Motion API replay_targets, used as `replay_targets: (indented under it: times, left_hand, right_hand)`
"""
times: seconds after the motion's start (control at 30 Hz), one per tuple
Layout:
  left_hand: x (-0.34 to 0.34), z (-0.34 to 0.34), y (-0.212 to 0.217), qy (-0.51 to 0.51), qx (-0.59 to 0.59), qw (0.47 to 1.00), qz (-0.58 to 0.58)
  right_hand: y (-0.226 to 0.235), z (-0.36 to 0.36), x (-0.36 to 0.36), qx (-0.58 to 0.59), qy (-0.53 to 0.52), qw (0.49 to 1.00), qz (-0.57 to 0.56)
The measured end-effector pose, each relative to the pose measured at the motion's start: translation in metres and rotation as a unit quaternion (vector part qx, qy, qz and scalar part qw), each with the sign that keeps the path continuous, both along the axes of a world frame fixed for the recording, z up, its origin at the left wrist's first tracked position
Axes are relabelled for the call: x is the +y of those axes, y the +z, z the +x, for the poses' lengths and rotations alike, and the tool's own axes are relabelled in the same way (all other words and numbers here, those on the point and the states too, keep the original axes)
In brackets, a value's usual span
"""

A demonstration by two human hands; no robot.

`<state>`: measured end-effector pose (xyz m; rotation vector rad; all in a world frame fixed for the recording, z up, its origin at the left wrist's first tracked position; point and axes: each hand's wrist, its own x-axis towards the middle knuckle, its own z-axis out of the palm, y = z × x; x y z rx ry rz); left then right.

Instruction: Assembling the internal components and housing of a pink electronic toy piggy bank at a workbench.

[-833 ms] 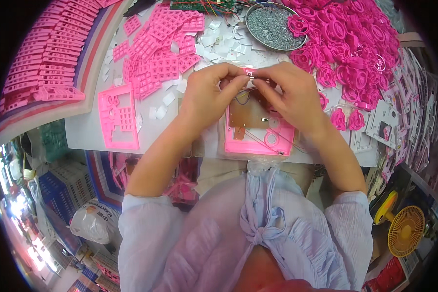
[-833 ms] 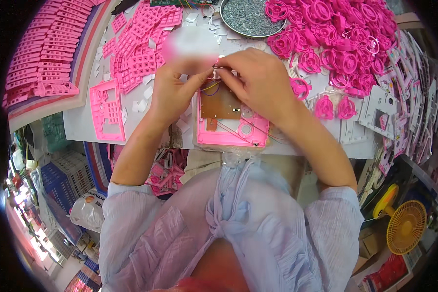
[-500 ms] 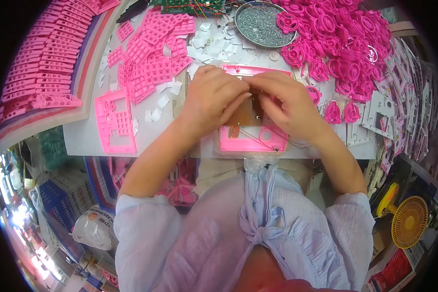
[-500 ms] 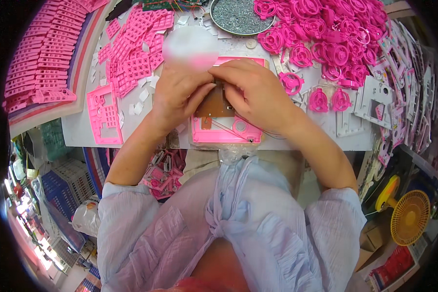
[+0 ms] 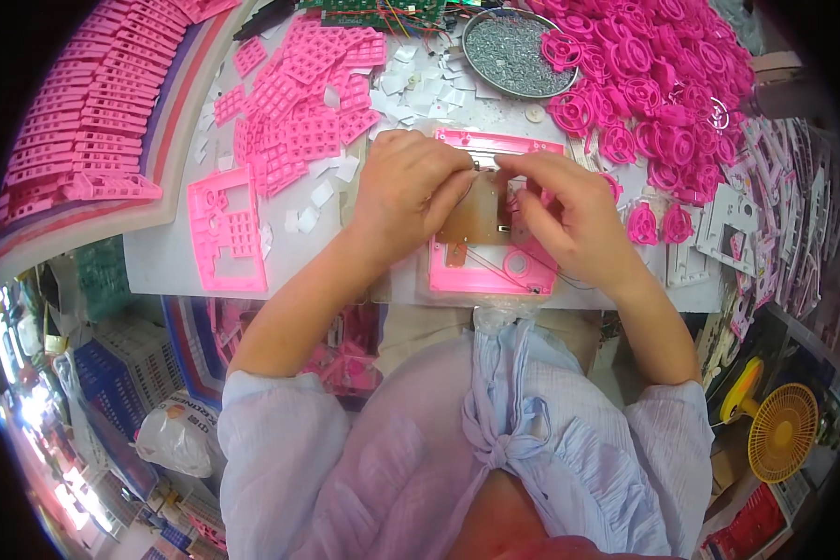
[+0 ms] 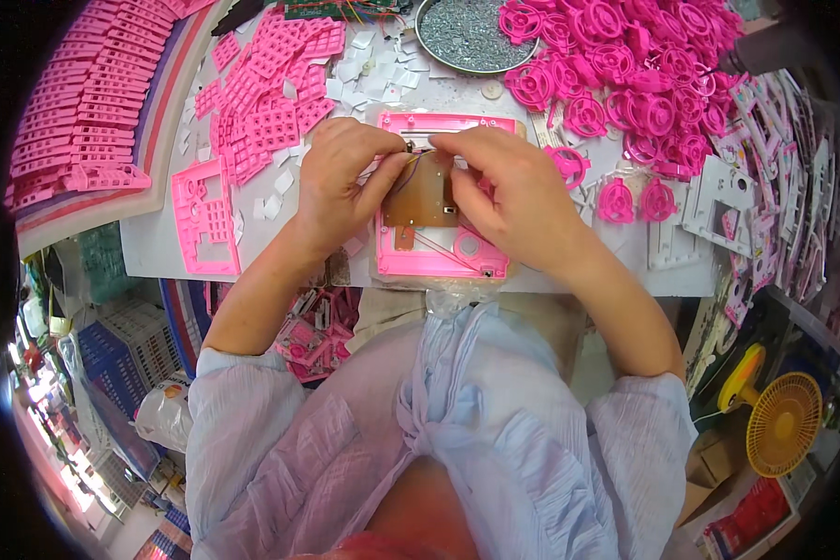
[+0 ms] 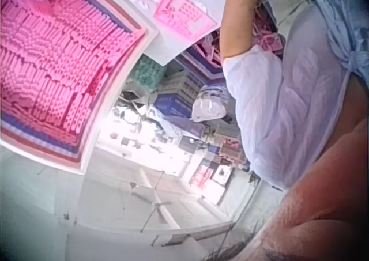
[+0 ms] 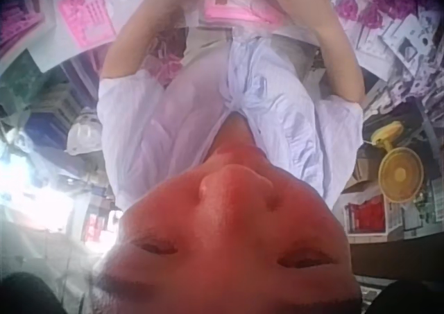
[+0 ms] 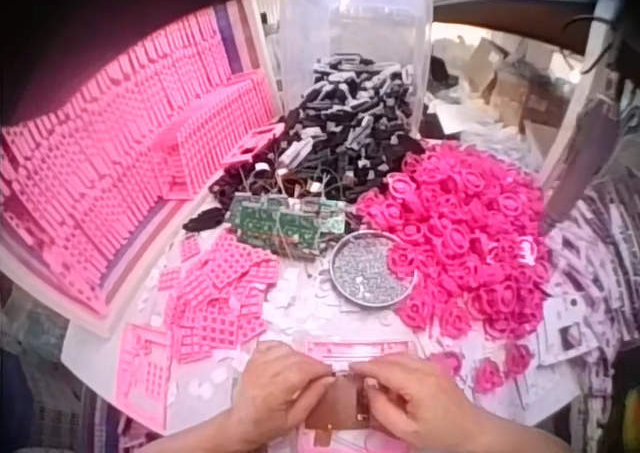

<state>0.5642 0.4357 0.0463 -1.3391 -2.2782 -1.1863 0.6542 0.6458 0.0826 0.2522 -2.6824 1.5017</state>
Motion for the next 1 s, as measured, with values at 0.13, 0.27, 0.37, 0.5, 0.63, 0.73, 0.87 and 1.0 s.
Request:
replay_targets:
  times: [0.13, 0.27, 0.37, 0.5, 0.63, 0.73, 0.87, 1.0]
  left_hand:
    - [0.004, 0.001, -0.001, -0.025, 0.008, 1.0, 0.013]
    - [0.0, 0.002, 0.005, -0.032, -0.005, 0.999, -0.007]
    - [-0.008, 0.0, 0.007, -0.003, -0.129, 0.991, -0.021]
    - [-0.012, -0.01, 0.014, 0.008, -0.387, 0.922, -0.014]
    - [-0.013, -0.038, 0.01, -0.051, -0.543, 0.838, 0.007]
    - [-0.002, -0.033, 0.028, -0.041, -0.499, 0.862, -0.086]
    - [0.0, -0.004, 0.017, -0.083, -0.014, 0.988, -0.13]
    - [-0.001, 0.013, 0.0, -0.035, 0.012, 0.997, -0.073]
  right_hand:
    - [0.0, -0.003, -0.003, 0.027, 0.013, 1.0, 0.003]
    - [0.003, -0.007, -0.002, 0.073, -0.017, 0.996, 0.055]
    - [0.0, 0.004, 0.012, 0.075, -0.001, 0.984, 0.16]
    - [-0.01, 0.013, -0.031, 0.107, 0.056, 0.931, 0.346]
    - [-0.008, 0.032, -0.069, 0.076, 0.142, 0.928, 0.335]
    - [0.006, 0.034, -0.046, 0.085, 0.208, 0.946, 0.235]
    - [0.015, 0.017, 0.015, 0.131, 0.122, 0.98, 0.092]
    - [0.006, -0.005, 0.067, 0.078, -0.079, 0.97, 0.214]
